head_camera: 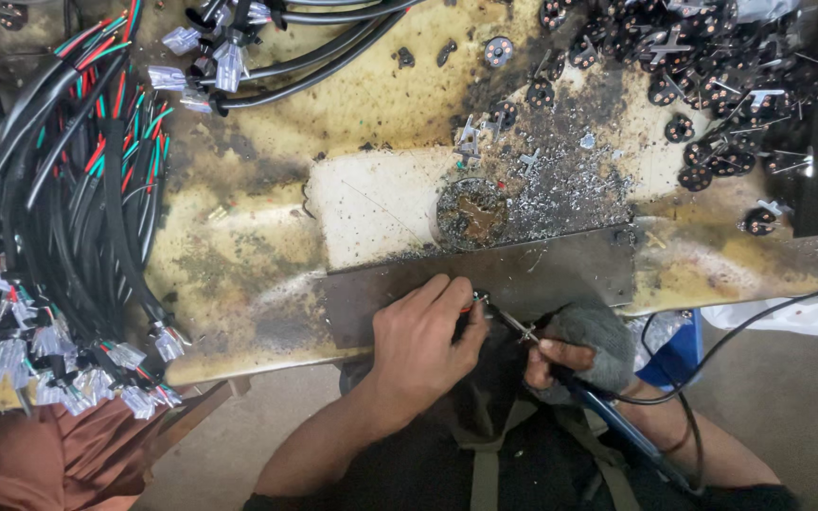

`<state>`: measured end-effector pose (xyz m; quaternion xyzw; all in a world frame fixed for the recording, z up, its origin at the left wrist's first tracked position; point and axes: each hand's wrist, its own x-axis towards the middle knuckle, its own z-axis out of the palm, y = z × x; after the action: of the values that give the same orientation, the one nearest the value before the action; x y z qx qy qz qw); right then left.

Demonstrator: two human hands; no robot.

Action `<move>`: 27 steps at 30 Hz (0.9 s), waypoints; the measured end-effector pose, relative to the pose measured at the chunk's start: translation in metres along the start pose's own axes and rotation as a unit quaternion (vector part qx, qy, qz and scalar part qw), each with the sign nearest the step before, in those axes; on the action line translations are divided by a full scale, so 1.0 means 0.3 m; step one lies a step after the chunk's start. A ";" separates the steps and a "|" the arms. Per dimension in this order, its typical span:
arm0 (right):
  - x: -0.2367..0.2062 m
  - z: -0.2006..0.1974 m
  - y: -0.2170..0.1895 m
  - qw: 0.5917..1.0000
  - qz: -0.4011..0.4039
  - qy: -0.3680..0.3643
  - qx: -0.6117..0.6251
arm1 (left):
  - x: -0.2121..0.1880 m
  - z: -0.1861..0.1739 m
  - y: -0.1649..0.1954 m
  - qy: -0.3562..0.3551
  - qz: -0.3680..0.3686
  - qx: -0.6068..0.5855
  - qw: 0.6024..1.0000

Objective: The person uses a soldering iron to attach connectors to the ends of multi-colored wires. They repeatedly pick up wires, apply heat to the connection points, and place the finished assemblies on the workbench.

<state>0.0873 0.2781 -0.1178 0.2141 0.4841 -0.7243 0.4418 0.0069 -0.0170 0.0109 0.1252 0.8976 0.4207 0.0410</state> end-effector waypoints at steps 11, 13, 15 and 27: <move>-0.155 0.267 -0.267 0.581 -0.515 0.192 -0.600 | -0.001 0.011 -0.002 0.018 -0.010 0.003 1.000; -0.182 0.309 -0.340 0.680 -0.450 0.168 -0.554 | 0.005 0.016 0.000 0.010 0.000 0.007 1.000; -0.251 0.306 -0.424 0.750 -0.421 0.163 -0.484 | 0.005 0.020 0.010 0.008 -0.002 0.011 1.000; -0.406 0.177 -0.593 0.611 -0.466 0.471 -0.433 | 0.003 0.028 0.033 0.028 0.003 0.020 0.999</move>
<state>0.0059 0.3087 0.0866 0.0545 0.9174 -0.3381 -0.2029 0.0093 -0.0044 0.0131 0.1165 0.9062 0.4062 0.0123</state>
